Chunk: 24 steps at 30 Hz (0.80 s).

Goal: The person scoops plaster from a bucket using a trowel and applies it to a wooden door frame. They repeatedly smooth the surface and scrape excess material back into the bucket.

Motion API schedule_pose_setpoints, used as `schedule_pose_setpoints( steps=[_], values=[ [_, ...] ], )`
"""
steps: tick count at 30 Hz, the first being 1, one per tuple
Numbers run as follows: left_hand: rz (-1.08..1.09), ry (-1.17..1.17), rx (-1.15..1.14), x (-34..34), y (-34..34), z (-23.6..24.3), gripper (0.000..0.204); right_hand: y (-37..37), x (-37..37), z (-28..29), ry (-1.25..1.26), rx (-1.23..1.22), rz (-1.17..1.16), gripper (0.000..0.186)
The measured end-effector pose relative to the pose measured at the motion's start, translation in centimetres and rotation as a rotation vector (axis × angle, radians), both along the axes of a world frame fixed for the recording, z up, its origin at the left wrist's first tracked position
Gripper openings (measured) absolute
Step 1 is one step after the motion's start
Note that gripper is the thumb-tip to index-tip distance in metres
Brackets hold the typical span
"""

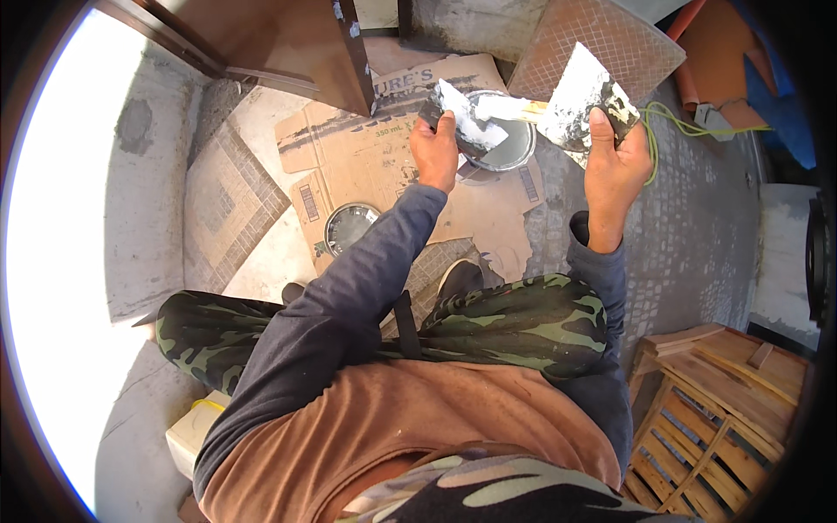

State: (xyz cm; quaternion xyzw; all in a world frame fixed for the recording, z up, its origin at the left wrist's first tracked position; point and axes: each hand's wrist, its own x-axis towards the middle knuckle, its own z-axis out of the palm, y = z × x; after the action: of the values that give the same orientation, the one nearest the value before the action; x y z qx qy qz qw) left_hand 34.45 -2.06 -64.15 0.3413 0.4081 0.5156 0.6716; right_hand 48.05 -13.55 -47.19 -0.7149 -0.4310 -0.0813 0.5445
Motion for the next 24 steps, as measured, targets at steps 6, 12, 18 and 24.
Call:
schedule_pose_setpoints(
  steps=[6, 12, 18, 24],
  values=[
    [-0.020, 0.153, 0.169, -0.1, 0.0, 1.1, 0.014, -0.1, -1.2, -0.2, -0.080, -0.020, 0.064, 0.025],
    [-0.023, 0.188, 0.245, -0.1, 0.0, 1.7, 0.014, 0.1, -2.5, -0.9, -0.147, -0.047, 0.142, 0.024],
    [-0.025, 0.059, 0.208, -0.4, 0.2, 1.1, 0.011, 0.6, -1.5, -2.3, -0.147, -0.036, 0.140, 0.023],
    [-0.080, -0.036, 0.018, -1.5, 2.5, 0.9, 0.013, 1.5, 0.7, -3.7, -0.110, -0.100, 0.114, 0.026]
  ],
)
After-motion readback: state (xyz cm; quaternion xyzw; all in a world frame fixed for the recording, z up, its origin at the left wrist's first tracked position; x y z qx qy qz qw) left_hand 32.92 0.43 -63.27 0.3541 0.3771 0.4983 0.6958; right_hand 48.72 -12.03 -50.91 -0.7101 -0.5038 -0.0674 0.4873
